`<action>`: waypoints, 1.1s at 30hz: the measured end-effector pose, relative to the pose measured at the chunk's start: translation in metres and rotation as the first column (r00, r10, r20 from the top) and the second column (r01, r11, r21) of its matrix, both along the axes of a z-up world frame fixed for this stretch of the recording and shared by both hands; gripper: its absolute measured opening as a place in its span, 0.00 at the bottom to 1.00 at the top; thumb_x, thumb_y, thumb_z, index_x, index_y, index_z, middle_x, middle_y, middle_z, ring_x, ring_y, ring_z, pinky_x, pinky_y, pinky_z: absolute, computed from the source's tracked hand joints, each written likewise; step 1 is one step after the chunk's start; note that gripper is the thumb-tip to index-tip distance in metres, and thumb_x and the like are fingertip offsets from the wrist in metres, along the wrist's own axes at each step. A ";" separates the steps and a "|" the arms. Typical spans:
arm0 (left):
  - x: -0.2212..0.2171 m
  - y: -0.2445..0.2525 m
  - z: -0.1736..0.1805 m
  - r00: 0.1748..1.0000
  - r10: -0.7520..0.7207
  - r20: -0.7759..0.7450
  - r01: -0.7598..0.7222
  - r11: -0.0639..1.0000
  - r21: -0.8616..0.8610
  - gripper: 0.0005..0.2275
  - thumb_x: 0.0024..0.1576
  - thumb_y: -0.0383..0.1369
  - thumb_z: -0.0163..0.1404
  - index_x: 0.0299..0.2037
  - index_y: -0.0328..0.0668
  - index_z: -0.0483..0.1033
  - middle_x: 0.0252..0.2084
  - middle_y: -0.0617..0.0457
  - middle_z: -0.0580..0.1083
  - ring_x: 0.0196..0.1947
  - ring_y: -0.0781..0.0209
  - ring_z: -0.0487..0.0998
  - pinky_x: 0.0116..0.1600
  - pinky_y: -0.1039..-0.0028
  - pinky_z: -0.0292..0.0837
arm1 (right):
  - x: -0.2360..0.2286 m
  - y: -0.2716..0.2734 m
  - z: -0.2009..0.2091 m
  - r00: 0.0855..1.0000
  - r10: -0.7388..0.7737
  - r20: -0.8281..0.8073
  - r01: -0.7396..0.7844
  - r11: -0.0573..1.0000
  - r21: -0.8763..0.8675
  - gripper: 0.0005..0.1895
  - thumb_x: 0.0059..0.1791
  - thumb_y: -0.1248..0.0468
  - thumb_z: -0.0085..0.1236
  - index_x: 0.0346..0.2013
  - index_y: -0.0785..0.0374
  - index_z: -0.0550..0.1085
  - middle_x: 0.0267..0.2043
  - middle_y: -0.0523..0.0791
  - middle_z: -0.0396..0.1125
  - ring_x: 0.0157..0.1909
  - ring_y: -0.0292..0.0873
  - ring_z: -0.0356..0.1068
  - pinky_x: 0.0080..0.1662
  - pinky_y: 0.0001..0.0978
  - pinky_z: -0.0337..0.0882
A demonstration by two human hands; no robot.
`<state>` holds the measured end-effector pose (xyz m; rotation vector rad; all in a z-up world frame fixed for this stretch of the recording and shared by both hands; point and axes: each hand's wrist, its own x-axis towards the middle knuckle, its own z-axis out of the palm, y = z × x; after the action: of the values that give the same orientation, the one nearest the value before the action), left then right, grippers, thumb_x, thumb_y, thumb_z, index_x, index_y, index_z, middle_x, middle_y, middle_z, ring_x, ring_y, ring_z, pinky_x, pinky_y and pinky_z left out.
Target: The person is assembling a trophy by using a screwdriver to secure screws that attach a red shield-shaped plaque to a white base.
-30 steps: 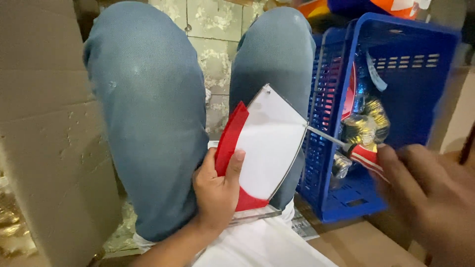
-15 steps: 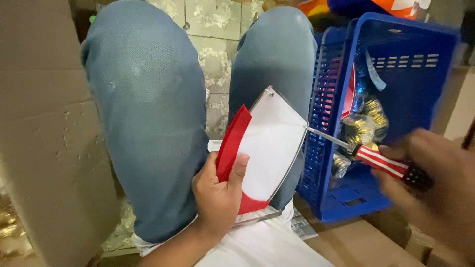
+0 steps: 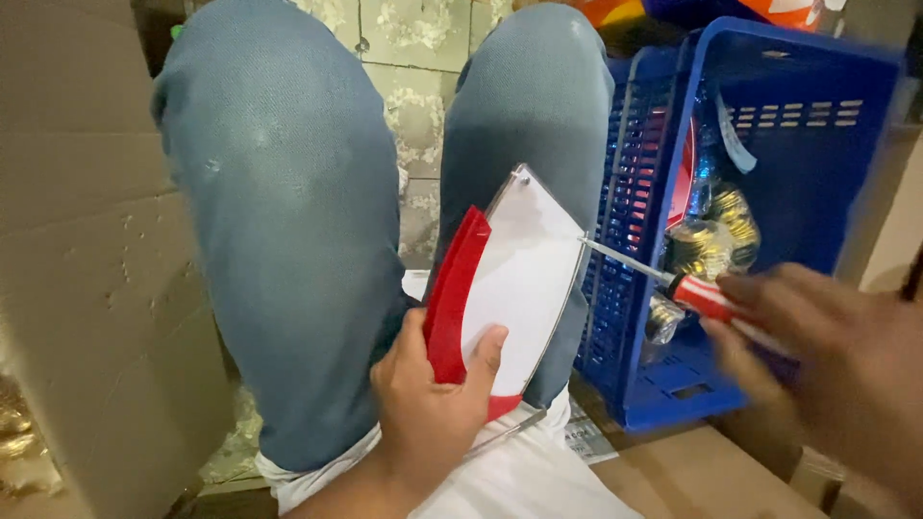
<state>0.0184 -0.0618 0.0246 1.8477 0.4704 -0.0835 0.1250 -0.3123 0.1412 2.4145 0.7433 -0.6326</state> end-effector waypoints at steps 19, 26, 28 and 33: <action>0.026 0.044 0.017 0.875 -0.339 -0.346 0.315 0.941 -0.126 0.32 0.54 0.44 0.56 0.64 0.36 0.56 0.46 0.40 0.79 0.37 0.50 0.85 0.42 0.60 0.80 | -0.006 -0.011 -0.014 0.984 -0.180 -0.009 0.180 0.983 -0.028 0.22 0.42 0.44 0.61 0.45 0.47 0.70 0.45 0.37 0.69 0.28 0.33 0.76 0.33 0.24 0.77; 0.052 0.025 0.044 0.929 -0.369 -0.001 0.275 0.690 0.669 0.30 0.54 0.38 0.62 0.65 0.31 0.67 0.59 0.39 0.69 0.52 0.46 0.75 0.48 0.66 0.75 | -0.019 0.000 -0.006 0.931 0.059 -0.359 0.002 0.986 0.167 0.24 0.46 0.57 0.55 0.56 0.51 0.64 0.49 0.46 0.64 0.43 0.44 0.76 0.29 0.34 0.86; 0.074 0.017 0.037 0.864 -0.500 0.064 0.309 0.625 0.717 0.26 0.58 0.36 0.57 0.65 0.33 0.68 0.61 0.42 0.70 0.58 0.48 0.72 0.57 0.63 0.69 | -0.009 0.012 -0.005 0.944 -0.034 -0.329 0.082 0.988 0.132 0.18 0.48 0.53 0.53 0.52 0.48 0.66 0.43 0.41 0.66 0.33 0.40 0.77 0.26 0.33 0.83; 0.115 0.000 0.019 0.660 -0.751 0.016 0.302 0.284 0.910 0.16 0.55 0.32 0.49 0.54 0.37 0.75 0.53 0.48 0.69 0.55 0.53 0.70 0.69 0.58 0.60 | 0.027 0.051 0.004 0.921 -0.331 -0.205 0.354 0.931 0.086 0.09 0.49 0.49 0.56 0.29 0.45 0.72 0.27 0.33 0.70 0.12 0.38 0.71 0.21 0.29 0.75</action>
<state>0.1337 -0.0623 0.0432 2.8743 -0.6880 0.1596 0.1520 -0.2617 0.1456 2.6505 0.4391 -0.9919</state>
